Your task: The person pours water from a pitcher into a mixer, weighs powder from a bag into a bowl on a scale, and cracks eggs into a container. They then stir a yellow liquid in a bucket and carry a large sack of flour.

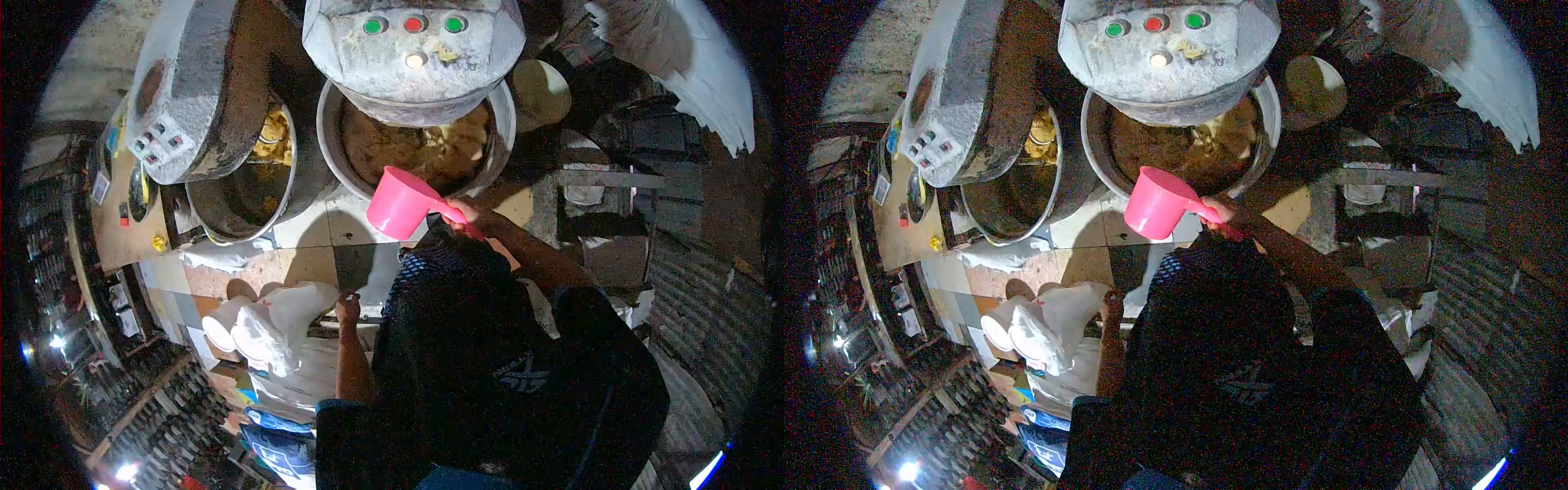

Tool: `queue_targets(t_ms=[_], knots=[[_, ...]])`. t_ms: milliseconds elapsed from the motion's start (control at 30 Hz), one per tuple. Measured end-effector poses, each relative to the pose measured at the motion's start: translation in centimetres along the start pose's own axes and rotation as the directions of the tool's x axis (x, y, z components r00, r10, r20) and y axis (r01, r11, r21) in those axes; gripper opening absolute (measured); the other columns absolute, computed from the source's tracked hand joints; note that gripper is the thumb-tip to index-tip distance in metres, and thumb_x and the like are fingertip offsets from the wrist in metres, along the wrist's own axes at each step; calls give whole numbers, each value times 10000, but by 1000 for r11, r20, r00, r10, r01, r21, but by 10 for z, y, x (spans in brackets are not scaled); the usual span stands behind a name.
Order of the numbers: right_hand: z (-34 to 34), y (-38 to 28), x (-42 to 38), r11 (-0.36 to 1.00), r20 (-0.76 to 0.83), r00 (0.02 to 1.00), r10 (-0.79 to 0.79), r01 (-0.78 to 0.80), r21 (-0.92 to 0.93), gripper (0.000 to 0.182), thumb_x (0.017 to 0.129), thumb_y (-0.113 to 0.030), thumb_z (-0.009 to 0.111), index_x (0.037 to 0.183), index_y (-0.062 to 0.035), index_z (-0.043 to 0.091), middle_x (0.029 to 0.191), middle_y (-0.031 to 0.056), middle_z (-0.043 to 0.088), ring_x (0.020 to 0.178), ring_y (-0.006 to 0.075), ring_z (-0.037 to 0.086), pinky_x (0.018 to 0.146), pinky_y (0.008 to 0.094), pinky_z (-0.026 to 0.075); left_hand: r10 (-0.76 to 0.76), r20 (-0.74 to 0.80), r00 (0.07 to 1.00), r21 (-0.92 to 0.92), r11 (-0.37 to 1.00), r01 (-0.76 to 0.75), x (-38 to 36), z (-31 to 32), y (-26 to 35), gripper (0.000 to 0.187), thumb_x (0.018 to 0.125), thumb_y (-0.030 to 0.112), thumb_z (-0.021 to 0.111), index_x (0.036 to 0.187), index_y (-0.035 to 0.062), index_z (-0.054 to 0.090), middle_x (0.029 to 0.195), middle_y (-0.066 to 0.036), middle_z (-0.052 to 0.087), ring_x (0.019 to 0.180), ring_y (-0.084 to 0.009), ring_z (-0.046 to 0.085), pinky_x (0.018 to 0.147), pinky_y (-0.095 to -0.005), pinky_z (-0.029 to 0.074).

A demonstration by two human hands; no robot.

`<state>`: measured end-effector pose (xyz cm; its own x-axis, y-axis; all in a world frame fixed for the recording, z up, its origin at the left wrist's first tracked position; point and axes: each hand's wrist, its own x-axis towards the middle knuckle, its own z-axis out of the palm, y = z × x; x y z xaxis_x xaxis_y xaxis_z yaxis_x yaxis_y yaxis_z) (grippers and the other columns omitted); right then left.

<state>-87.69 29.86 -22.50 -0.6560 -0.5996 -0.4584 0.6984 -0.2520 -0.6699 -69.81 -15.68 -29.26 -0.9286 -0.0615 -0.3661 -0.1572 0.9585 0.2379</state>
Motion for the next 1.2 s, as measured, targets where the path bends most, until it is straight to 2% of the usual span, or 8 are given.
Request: queue_targets(t_ms=[300, 633, 800, 833, 900, 1000, 1133, 1200], knots=[[27, -35, -17, 983, -84, 990, 112, -98, 155, 395, 928, -410, 348, 869, -43, 483, 655, 19, 480, 412, 104, 425, 327, 241, 324, -310, 188, 932, -252, 902, 350, 2, -54, 44, 270, 735, 254, 649, 947, 89, 622, 943, -160, 643, 907, -364, 595, 771, -429, 461], [18, -14, -8, 971, -13, 996, 87, -82, 225, 473, 935, -425, 254, 831, -42, 512, 482, 4, 415, 353, 114, 361, 466, 309, 399, -292, 133, 947, -417, 851, 320, -11, -22, 2, 205, 722, 258, 656, 863, 110, 663, 896, -181, 642, 878, -365, 601, 768, -429, 463], [30, -21, -15, 936, 79, 996, 46, -71, 345, 490, 937, -435, 253, 859, -36, 528, 480, -13, 426, 322, 124, 354, 572, 342, 436, -102, 20, 995, -219, 970, 104, -31, 16, -44, 223, 721, 278, 652, 873, 117, 672, 908, -196, 639, 859, -371, 598, 776, -436, 460], [29, -20, -14, 925, 101, 995, 23, -59, 374, 491, 936, -440, 262, 865, -35, 531, 485, -16, 432, 320, 125, 357, 591, 342, 444, -354, 301, 886, -444, 770, 459, -32, 11, -46, 241, 739, 301, 626, 886, 114, 670, 918, -209, 634, 874, -375, 594, 787, -438, 459], [43, -33, -22, 867, 96, 995, 38, -81, 491, 439, 941, -388, 284, 855, -33, 528, 488, -28, 421, 319, 123, 347, 633, 335, 459, -220, 129, 967, -337, 907, 251, -46, 41, -73, 304, 753, 354, 613, 931, 111, 661, 940, -192, 641, 893, -363, 598, 772, -428, 470], [46, -35, -19, 873, 118, 993, -17, -43, 485, 372, 932, -352, 323, 830, -44, 504, 489, -32, 400, 313, 123, 293, 678, 358, 471, -299, 295, 907, -529, 739, 416, -65, 18, -61, 258, 748, 333, 622, 896, 127, 669, 851, -156, 660, 832, -333, 619, 735, -408, 484], [69, -45, -20, 844, 6, 999, 39, -36, 535, 336, 930, -330, 350, 801, -56, 496, 489, -39, 386, 326, 107, 323, 664, 324, 483, -140, 123, 982, -403, 898, 178, -83, 94, -117, 244, 757, 327, 609, 855, 113, 673, 803, -118, 666, 744, -292, 629, 666, -363, 494], [93, -55, -24, 867, -134, 987, 87, -9, 499, 332, 925, -334, 360, 800, -62, 505, 471, -47, 380, 323, 102, 314, 631, 311, 458, -290, 313, 904, -764, 488, 422, -101, 81, -112, 250, 755, 328, 606, 861, 111, 671, 804, -135, 660, 738, -285, 620, 648, -362, 494]])
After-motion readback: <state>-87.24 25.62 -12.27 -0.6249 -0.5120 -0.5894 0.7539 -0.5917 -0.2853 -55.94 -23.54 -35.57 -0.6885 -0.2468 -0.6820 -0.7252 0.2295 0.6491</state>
